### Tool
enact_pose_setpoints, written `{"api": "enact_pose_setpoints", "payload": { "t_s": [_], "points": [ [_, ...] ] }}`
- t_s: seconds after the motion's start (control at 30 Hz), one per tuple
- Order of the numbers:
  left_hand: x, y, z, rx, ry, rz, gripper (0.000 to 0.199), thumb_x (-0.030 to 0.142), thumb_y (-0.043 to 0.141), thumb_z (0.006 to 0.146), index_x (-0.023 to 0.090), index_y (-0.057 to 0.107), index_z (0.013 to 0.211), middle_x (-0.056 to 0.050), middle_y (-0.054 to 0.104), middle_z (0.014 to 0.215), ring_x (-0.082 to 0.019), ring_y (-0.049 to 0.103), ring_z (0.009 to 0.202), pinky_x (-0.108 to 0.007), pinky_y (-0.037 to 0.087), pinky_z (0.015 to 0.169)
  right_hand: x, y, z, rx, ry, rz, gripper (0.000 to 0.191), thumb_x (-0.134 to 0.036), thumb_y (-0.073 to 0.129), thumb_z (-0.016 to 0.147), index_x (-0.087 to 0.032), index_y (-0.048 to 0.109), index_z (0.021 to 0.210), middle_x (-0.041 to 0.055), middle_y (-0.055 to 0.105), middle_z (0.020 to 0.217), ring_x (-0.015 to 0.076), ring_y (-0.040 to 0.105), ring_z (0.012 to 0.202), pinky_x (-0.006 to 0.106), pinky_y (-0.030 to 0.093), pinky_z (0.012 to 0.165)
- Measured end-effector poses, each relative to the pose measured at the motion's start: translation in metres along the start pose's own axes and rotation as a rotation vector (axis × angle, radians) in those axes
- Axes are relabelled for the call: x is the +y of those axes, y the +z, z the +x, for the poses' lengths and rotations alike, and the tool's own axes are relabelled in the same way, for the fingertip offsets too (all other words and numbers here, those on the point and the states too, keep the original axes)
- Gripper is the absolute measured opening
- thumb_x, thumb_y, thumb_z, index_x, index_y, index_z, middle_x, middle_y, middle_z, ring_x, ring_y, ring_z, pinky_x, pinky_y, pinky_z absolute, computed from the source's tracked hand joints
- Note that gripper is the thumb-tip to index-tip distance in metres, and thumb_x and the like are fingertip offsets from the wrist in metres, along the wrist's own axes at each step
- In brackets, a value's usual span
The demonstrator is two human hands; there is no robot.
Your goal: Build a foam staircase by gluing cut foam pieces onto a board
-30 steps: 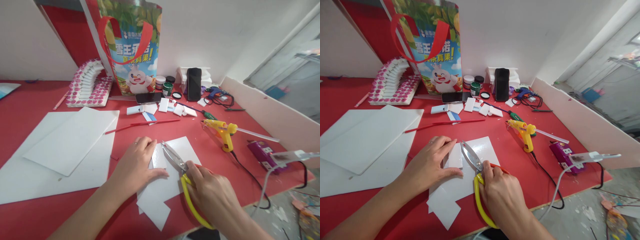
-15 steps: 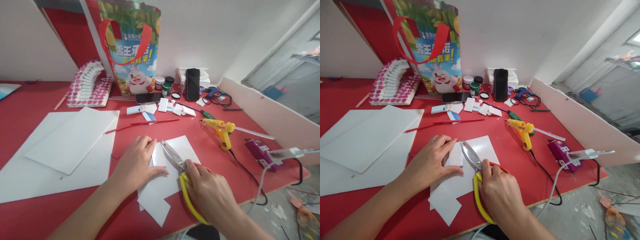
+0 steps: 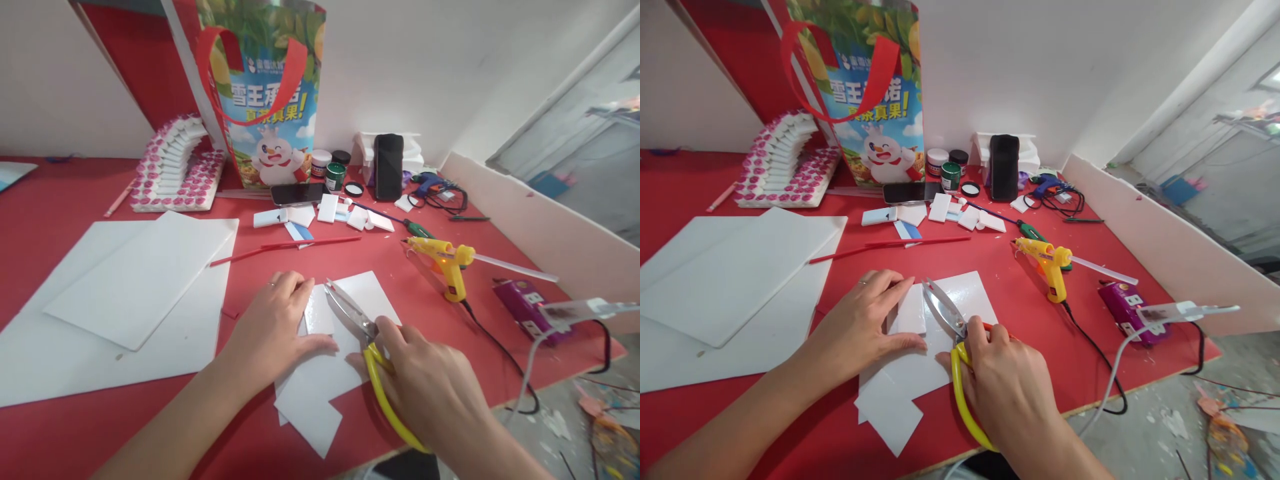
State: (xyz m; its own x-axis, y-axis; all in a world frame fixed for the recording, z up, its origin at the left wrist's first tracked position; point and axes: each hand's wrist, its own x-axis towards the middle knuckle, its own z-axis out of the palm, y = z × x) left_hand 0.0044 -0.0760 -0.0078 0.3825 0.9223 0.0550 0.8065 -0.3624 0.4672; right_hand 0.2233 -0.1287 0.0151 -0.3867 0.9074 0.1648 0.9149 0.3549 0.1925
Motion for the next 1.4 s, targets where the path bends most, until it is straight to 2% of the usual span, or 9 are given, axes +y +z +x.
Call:
{"api": "enact_pose_setpoints", "payload": {
  "t_s": [0.13, 0.27, 0.43, 0.57, 0.67, 0.83, 0.93, 1.1, 1.4],
  "points": [
    [0.0, 0.001, 0.0, 0.001, -0.007, -0.02, 0.08, 0.064, 0.08, 0.069, 0.013, 0.062, 0.127, -0.015, 0.063, 0.118, -0.035, 0.059, 0.109, -0.051, 0.053, 0.092, 0.003, 0.001, -0.001, 0.014, 0.001, 0.068, 0.054, -0.056, 0.024, 0.105, -0.018, 0.055, 0.081, 0.0004, 0.057, 0.053, 0.0156, 0.053, 0.031, 0.025, 0.013, 0.04],
    [-0.003, -0.001, -0.001, -0.011, -0.05, -0.129, 0.083, 0.069, 0.077, 0.068, 0.014, 0.063, 0.129, -0.015, 0.064, 0.121, -0.036, 0.059, 0.114, -0.052, 0.052, 0.095, 0.013, -0.007, 0.0, 0.017, 0.06, 0.277, 0.054, -0.061, 0.029, 0.103, -0.018, 0.059, 0.092, 0.0011, 0.063, 0.059, 0.0136, 0.051, 0.034, 0.024, 0.025, 0.038],
    [-0.001, -0.019, 0.006, 0.132, -0.199, -0.47, 0.056, 0.063, 0.068, 0.082, 0.025, 0.067, 0.123, -0.008, 0.065, 0.129, -0.029, 0.061, 0.117, -0.046, 0.05, 0.1, 0.027, -0.013, 0.013, -0.131, 0.3, 0.825, 0.046, -0.066, 0.055, 0.091, -0.021, 0.06, 0.096, -0.0057, 0.048, 0.055, 0.0109, 0.04, 0.042, 0.022, 0.034, 0.041],
    [0.004, -0.037, 0.023, 0.211, -0.317, -0.664, 0.039, 0.052, 0.066, 0.087, 0.026, 0.07, 0.115, -0.006, 0.067, 0.128, -0.026, 0.063, 0.109, -0.045, 0.051, 0.097, 0.032, -0.012, 0.032, -0.251, 0.315, 1.076, 0.043, -0.063, 0.059, 0.089, -0.021, 0.061, 0.095, -0.006, 0.04, 0.06, 0.0108, 0.035, 0.051, 0.022, 0.031, 0.045],
    [0.005, -0.043, 0.036, 0.239, -0.301, -0.736, 0.029, 0.043, 0.067, 0.086, 0.024, 0.071, 0.106, -0.007, 0.069, 0.123, -0.027, 0.063, 0.109, -0.046, 0.05, 0.097, 0.032, -0.013, 0.044, -0.285, 0.26, 1.085, 0.04, -0.06, 0.062, 0.088, -0.02, 0.061, 0.09, -0.0063, 0.038, 0.06, 0.0103, 0.031, 0.053, 0.023, 0.028, 0.046],
    [-0.002, -0.037, 0.041, 0.313, -0.221, -0.802, 0.015, 0.036, 0.067, 0.086, 0.023, 0.071, 0.089, -0.006, 0.068, 0.113, -0.026, 0.061, 0.116, -0.046, 0.047, 0.102, 0.028, -0.013, 0.055, -0.319, 0.182, 1.068, 0.04, -0.06, 0.063, 0.088, -0.021, 0.063, 0.094, -0.0065, 0.042, 0.059, 0.0102, 0.032, 0.052, 0.022, 0.029, 0.045],
    [-0.008, -0.034, 0.039, 0.277, -0.247, -0.844, 0.015, 0.037, 0.07, 0.084, 0.023, 0.072, 0.088, -0.006, 0.066, 0.114, -0.026, 0.061, 0.113, -0.045, 0.049, 0.099, 0.026, -0.013, 0.059, -0.298, 0.152, 1.002, 0.035, -0.056, 0.066, 0.087, -0.021, 0.062, 0.089, -0.007, 0.044, 0.058, 0.01, 0.034, 0.051, 0.021, 0.029, 0.045],
    [-0.017, -0.036, 0.04, 0.249, -0.234, -0.904, 0.012, 0.034, 0.071, 0.085, 0.024, 0.072, 0.089, -0.004, 0.067, 0.108, -0.024, 0.061, 0.109, -0.045, 0.048, 0.102, 0.026, -0.012, 0.065, -0.15, 0.061, 0.82, 0.034, -0.053, 0.073, 0.084, -0.022, 0.062, 0.089, -0.008, 0.046, 0.057, 0.0097, 0.038, 0.048, 0.02, 0.029, 0.045],
    [-0.012, -0.039, 0.036, 0.193, -0.178, -1.013, 0.007, 0.025, 0.07, 0.085, 0.024, 0.075, 0.081, -0.002, 0.063, 0.095, -0.02, 0.062, 0.097, -0.041, 0.049, 0.098, 0.021, -0.018, 0.076, -0.134, -0.006, 0.687, 0.047, -0.059, 0.079, 0.076, -0.021, 0.06, 0.097, -0.0031, 0.058, 0.071, 0.0138, 0.053, 0.056, 0.023, 0.037, 0.051]
  ]
}}
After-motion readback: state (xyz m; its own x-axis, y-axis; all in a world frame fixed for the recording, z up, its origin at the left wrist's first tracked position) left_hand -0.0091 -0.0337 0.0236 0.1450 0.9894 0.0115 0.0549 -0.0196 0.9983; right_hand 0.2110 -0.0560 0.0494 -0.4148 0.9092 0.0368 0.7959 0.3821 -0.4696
